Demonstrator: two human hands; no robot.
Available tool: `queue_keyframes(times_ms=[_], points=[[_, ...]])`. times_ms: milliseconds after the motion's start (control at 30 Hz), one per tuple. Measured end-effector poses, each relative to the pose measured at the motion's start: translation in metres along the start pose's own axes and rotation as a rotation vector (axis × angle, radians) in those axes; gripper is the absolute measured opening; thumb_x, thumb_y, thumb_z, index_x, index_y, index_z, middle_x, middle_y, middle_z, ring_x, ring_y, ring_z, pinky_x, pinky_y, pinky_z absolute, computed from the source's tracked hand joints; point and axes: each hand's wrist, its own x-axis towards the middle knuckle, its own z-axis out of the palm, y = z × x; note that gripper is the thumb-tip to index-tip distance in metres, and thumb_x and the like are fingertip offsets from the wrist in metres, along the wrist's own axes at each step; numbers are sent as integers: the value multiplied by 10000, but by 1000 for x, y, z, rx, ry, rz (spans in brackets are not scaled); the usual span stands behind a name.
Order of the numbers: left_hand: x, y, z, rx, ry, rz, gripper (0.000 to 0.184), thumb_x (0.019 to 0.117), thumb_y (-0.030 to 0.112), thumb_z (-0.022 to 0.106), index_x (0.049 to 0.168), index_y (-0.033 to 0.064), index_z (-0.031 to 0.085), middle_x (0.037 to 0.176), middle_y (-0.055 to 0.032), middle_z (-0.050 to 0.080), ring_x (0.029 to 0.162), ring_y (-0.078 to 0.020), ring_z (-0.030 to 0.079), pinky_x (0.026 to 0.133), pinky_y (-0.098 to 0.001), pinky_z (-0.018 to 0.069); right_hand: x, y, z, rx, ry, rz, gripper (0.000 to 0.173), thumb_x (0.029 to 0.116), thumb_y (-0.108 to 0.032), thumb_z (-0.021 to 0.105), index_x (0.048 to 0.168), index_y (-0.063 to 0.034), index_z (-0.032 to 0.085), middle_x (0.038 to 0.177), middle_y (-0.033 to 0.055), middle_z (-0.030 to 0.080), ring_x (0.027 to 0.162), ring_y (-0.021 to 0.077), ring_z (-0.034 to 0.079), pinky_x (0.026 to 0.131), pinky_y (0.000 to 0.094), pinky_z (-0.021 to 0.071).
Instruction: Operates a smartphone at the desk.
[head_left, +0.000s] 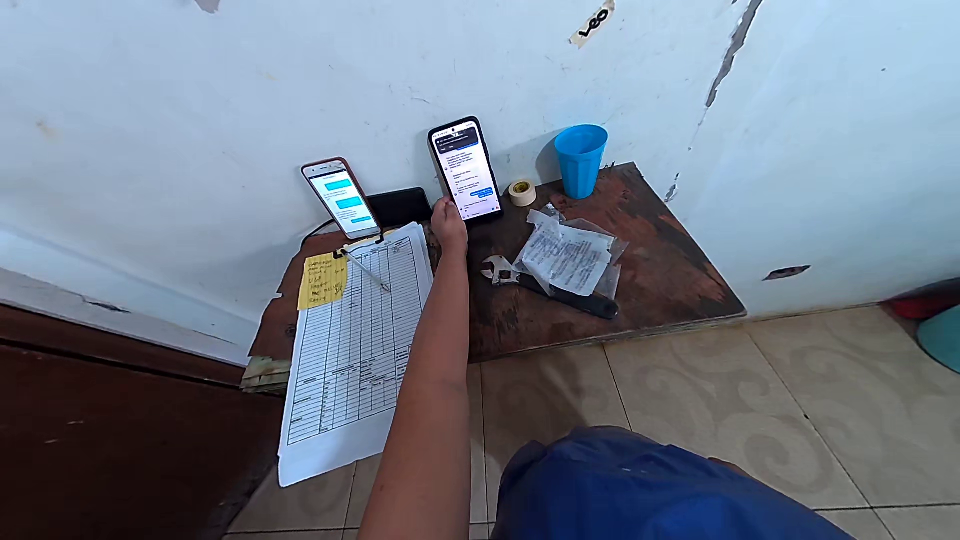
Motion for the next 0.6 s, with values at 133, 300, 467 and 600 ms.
queue_keyframes(times_ms=[133,300,467,600], points=[[0,0,0,27,11,1,351,1083,45,338,1249,-114,602,1204,-290,633,1129,-301,600,1016,-432,432,-6,-3,-3,-1,-8,-12,521,887,-263,807,1339,-59,645,1303,229,667,1276,370,608,1103,551,455],[-1,3,1,9,18,-24,356,1079,48,335,1250,-112,604,1205,-287,633,1123,-293,597,1012,-430,430,-4,-1,-2,29,0,-12,504,885,-236,812,1323,-49,648,1276,226,678,1254,365,620,1088,539,467],[-6,6,1,-141,22,-49,308,1021,9,368,1148,-88,631,969,-143,619,840,-131,542,796,-307,446,-81,-43,-22,82,-36,-3,522,921,-122,756,1387,24,574,1386,278,593,1321,378,558,1129,507,403],[-5,3,0,-174,-10,-56,334,1004,9,367,1183,-98,628,1062,-190,653,926,-169,594,867,-344,477,-155,-84,-47,46,-109,-96,478,946,-39,680,1366,129,528,1341,338,587,1253,388,590,1080,475,439]])
